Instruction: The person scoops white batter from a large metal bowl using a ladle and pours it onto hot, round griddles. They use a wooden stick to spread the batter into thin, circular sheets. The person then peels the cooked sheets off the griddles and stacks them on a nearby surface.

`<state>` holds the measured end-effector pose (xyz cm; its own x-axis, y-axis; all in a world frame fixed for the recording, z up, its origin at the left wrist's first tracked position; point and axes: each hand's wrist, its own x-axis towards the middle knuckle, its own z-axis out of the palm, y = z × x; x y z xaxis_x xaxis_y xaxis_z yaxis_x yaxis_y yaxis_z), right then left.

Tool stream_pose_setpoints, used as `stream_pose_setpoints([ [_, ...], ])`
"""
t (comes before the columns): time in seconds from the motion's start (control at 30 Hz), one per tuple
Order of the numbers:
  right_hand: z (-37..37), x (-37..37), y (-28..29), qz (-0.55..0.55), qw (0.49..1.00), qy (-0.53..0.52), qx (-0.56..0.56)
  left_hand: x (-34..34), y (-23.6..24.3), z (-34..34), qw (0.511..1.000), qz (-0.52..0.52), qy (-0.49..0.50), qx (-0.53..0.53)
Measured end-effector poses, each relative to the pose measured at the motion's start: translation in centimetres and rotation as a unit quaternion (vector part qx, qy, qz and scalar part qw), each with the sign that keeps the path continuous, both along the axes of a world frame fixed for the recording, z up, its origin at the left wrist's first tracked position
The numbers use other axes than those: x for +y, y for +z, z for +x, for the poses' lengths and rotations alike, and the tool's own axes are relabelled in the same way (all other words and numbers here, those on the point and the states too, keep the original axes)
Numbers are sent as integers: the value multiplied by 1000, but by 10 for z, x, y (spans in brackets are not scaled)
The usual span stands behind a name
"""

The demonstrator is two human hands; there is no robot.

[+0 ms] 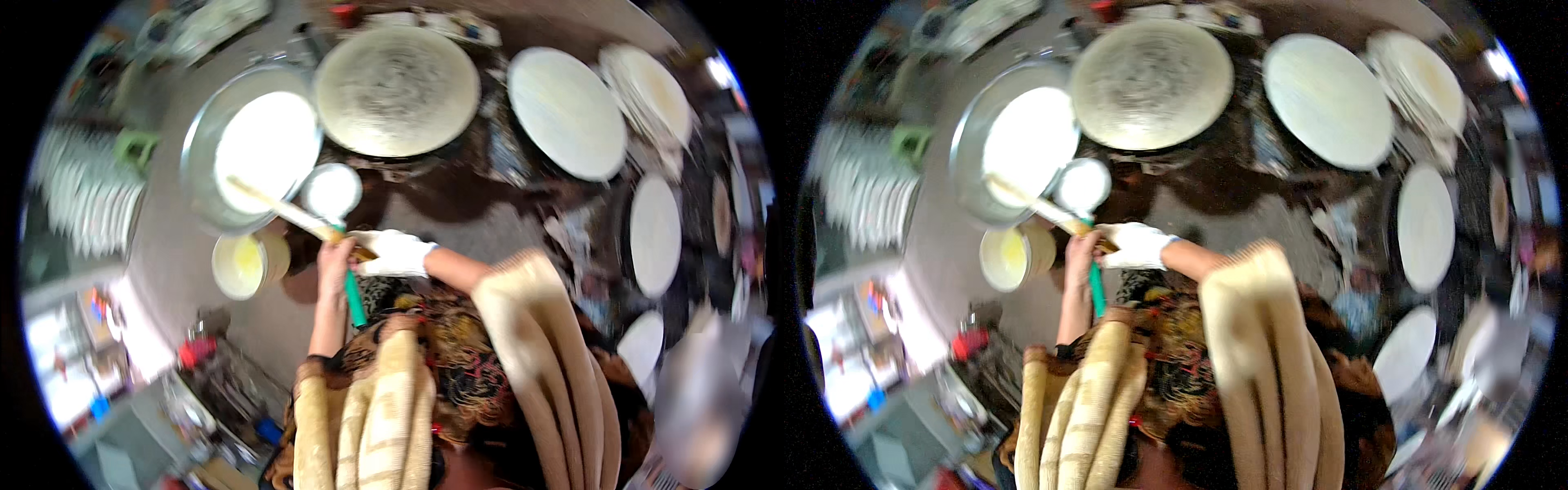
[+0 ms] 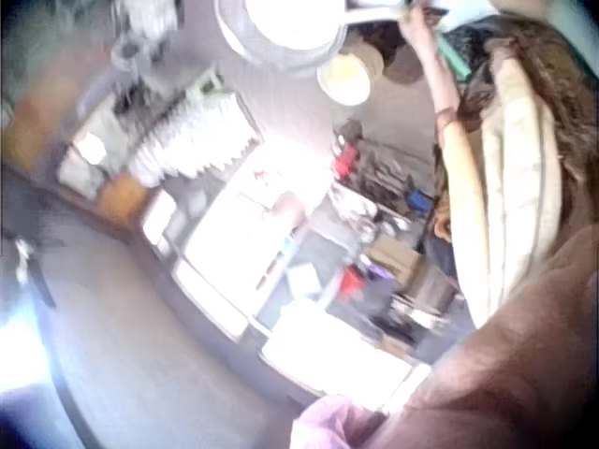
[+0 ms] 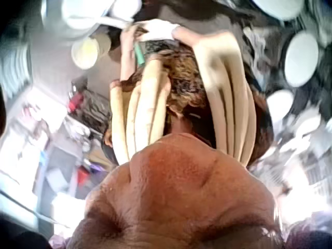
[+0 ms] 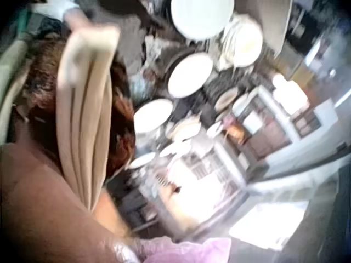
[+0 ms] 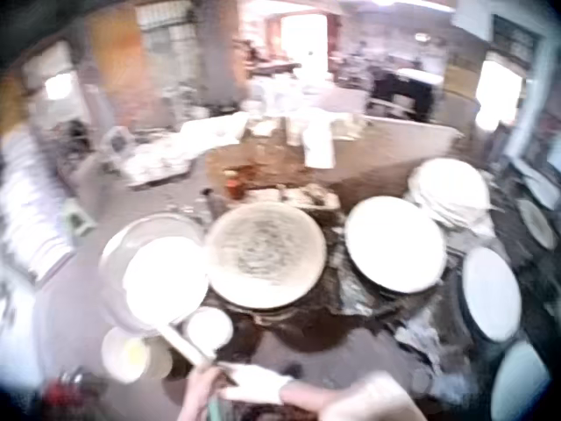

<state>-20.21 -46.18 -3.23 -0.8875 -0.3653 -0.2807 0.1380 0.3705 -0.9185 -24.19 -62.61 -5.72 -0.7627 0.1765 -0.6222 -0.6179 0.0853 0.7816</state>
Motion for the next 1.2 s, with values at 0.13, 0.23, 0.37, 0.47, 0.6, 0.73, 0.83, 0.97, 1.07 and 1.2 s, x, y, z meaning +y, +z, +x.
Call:
stream_pose_setpoints([
  [0.13,-23,-26,-20,93,994,-30,44,-29,-5,-59,992,55,-111,5],
  [0.23,-56,-71,-26,57,985,-153,53,-57,-20,-100,986,81,-141,-19],
  [0.37,-121,-105,-1,-111,965,-231,-61,-88,-18,-147,980,150,-122,-57],
  [0.47,-151,-117,-23,-20,957,-289,32,-108,-19,-172,973,217,-48,-68],
  [0.6,-170,-111,-59,157,947,-270,80,-148,-61,-204,986,154,24,-66],
  [0.73,-187,-78,-46,213,947,-238,-23,-179,-118,-262,996,19,62,-59],
  [0.83,-220,-70,-42,336,931,-138,-27,-213,-164,-312,992,-37,57,-102],
  [0.97,-252,-83,-61,422,903,-35,-74,-229,-194,-349,961,-271,-45,31],
  [1.07,-267,-95,-42,311,935,10,-171,-218,-190,-359,882,-440,-151,72],
  [1.2,-266,-96,-66,277,950,-29,-139,-226,-199,-357,903,-383,-189,43],
])
